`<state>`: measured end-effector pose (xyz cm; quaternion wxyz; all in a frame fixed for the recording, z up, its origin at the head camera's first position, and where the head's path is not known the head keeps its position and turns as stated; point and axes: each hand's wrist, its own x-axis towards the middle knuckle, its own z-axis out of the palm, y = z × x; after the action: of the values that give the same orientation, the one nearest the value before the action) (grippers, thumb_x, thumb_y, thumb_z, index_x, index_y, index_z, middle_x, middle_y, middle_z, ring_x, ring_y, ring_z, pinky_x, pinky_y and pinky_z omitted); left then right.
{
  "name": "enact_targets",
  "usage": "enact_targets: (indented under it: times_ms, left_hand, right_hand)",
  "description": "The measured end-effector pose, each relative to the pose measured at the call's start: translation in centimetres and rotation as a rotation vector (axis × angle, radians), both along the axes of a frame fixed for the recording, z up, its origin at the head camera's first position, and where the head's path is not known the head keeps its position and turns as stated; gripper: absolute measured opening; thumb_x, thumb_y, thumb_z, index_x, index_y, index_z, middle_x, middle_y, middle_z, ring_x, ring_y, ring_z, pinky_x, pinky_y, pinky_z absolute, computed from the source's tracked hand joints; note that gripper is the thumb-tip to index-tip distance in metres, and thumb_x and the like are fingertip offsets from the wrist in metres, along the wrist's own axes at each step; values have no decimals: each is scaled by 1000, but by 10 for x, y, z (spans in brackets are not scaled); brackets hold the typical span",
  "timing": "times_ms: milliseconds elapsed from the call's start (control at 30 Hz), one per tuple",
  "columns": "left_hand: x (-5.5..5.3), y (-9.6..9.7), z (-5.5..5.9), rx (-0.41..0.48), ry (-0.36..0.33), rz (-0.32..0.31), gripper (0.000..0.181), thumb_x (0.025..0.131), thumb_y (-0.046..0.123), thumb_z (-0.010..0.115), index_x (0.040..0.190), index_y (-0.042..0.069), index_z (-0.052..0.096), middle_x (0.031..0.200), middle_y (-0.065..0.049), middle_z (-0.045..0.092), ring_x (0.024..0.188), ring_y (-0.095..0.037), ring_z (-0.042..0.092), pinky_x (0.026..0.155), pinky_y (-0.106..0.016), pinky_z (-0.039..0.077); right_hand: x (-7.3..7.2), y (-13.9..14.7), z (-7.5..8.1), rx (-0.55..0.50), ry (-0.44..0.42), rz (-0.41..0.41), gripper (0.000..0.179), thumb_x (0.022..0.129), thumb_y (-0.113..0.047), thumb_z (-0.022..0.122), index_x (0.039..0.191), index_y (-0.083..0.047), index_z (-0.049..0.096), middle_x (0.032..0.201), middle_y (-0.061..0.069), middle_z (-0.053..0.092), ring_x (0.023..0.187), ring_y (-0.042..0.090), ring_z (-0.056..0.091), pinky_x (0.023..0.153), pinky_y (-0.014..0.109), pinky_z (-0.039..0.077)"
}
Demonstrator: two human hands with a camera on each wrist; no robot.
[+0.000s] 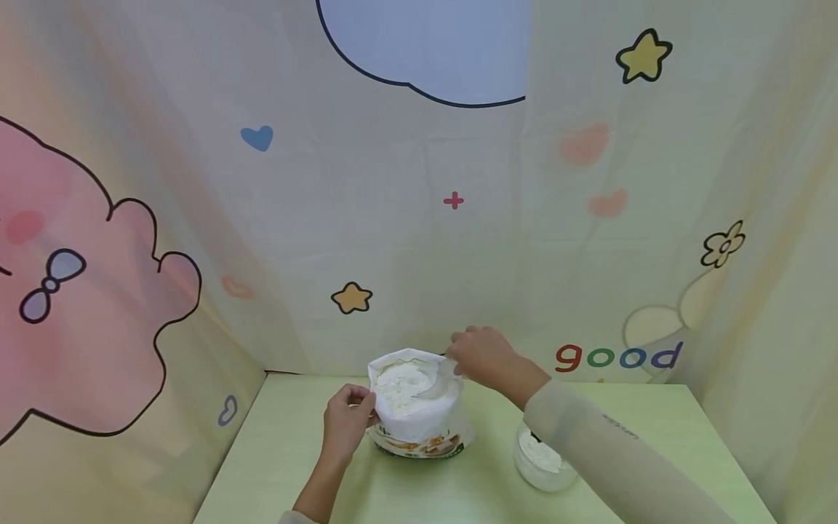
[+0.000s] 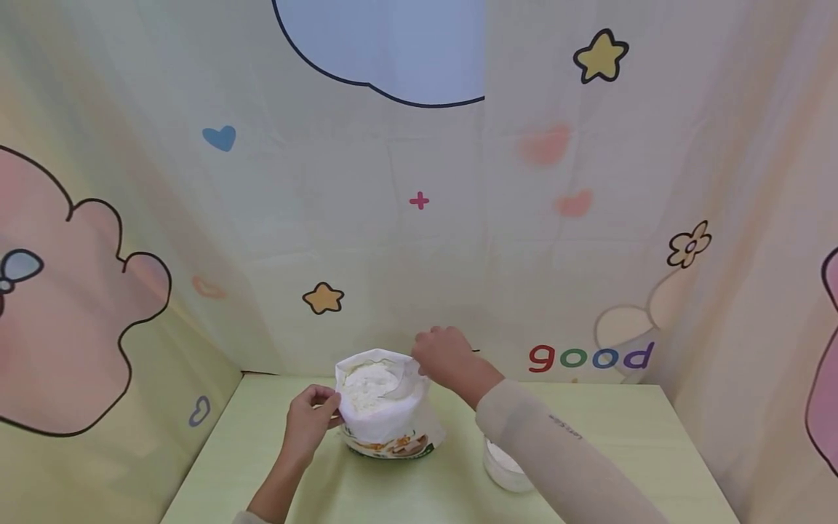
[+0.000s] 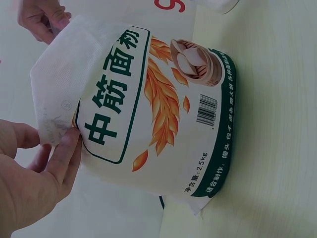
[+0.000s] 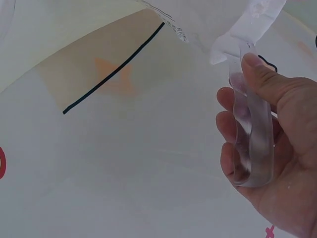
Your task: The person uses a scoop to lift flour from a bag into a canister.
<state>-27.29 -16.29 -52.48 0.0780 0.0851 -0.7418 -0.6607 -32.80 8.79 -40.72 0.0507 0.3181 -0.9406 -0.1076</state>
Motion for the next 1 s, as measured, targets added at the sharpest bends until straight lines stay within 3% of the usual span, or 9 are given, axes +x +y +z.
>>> enact_targets:
  times_ms: [300, 533, 767, 1000]
  left_hand:
    - [-3, -3, -2, -4, -5, -1, 17, 100, 7, 63, 105, -10, 62, 92, -13, 61, 71, -14, 69, 69, -30, 68]
    - [-3, -4, -2, -13, -6, -6, 16, 99, 3, 61, 104, -12, 61, 91, -14, 61, 71, -14, 69, 69, -33, 68]
    - [-1, -1, -1, 6, 9, 2, 16, 99, 6, 64, 104, -9, 63, 92, -14, 61, 71, -16, 70, 68, -30, 68]
    - [-2, -1, -3, 8, 10, 4, 14, 98, 5, 63, 102, -8, 62, 91, -15, 60, 72, -17, 70, 68, -30, 68]
  right_hand:
    - [0, 15, 12, -31, 24, 46, 13, 89, -27, 81, 100, -19, 78, 88, -1, 66, 83, 23, 64, 65, 38, 59]
    - [5, 30, 12, -75, 55, 79, 26, 88, -28, 82, 112, -19, 79, 95, 0, 70, 85, 23, 66, 69, 36, 62]
    - [12, 49, -5, -219, 92, 112, 27, 85, -28, 84, 109, -18, 77, 91, -1, 68, 79, 20, 61, 64, 31, 58]
    - [20, 66, -32, -395, 70, 76, 33, 87, -30, 82, 116, -16, 77, 94, -3, 67, 80, 16, 58, 61, 24, 53]
